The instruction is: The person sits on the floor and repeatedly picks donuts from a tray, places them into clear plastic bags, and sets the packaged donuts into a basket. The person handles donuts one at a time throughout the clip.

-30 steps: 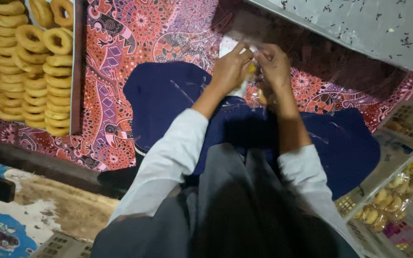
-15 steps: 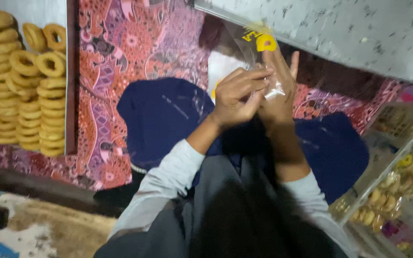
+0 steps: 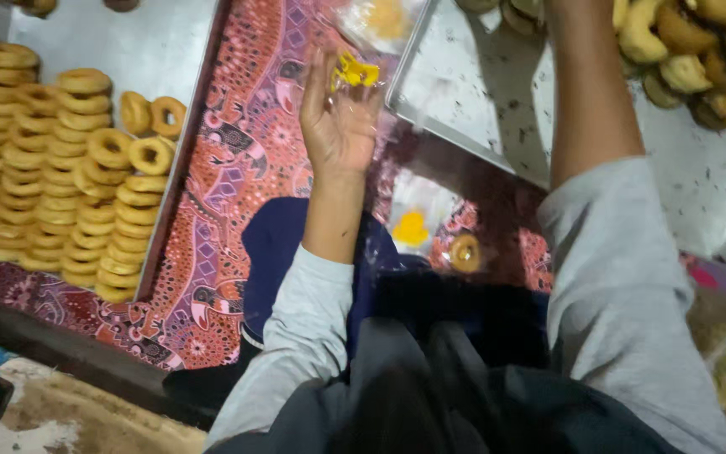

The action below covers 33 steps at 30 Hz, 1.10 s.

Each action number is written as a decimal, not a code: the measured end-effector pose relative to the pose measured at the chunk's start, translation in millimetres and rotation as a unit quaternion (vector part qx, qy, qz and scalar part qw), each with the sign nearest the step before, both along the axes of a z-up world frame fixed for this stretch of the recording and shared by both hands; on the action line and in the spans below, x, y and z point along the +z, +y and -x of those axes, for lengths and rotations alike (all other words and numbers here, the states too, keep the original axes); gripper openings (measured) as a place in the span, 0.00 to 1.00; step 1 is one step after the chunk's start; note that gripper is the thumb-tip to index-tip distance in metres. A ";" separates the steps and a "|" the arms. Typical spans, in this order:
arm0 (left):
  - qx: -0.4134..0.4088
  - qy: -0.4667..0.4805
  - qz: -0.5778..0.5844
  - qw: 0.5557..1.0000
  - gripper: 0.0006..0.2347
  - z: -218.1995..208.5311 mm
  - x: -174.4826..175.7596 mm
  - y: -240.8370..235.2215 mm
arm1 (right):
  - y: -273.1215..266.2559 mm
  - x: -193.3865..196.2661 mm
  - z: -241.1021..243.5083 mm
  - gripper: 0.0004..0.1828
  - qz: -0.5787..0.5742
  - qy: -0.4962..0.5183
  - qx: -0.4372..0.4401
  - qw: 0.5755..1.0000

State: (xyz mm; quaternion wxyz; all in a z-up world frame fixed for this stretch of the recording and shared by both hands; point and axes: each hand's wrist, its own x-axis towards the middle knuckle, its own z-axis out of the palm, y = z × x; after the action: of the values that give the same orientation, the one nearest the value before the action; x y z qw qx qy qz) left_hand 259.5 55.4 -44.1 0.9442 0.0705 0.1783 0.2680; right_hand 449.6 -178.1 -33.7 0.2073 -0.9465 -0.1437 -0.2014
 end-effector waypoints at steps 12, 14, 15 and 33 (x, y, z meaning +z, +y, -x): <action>-0.006 -0.117 0.146 0.982 0.25 0.4 -23.5 16.6 | 40.8 86.2 127.1 0.44 -0.609 0.333 0.240 0.679; -0.008 -0.158 0.131 0.979 0.25 3.2 -18.7 0.3 | 40.3 76.4 189.9 0.40 -0.624 0.335 0.213 0.673; -0.010 -0.178 0.123 0.976 0.24 5.7 -14.3 -9.7 | 39.4 71.0 209.9 0.36 -0.616 0.347 0.187 0.682; 0.051 0.090 -0.883 0.458 0.33 152.5 61.6 -37.5 | 42.3 69.2 244.8 0.31 -0.355 0.293 0.354 0.814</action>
State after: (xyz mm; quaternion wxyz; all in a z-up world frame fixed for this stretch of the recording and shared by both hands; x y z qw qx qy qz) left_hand 106.9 17.9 17.6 0.3408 0.8806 -0.0665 0.3224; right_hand 204.8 -135.7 35.6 0.6183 -0.7050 -0.3197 0.1356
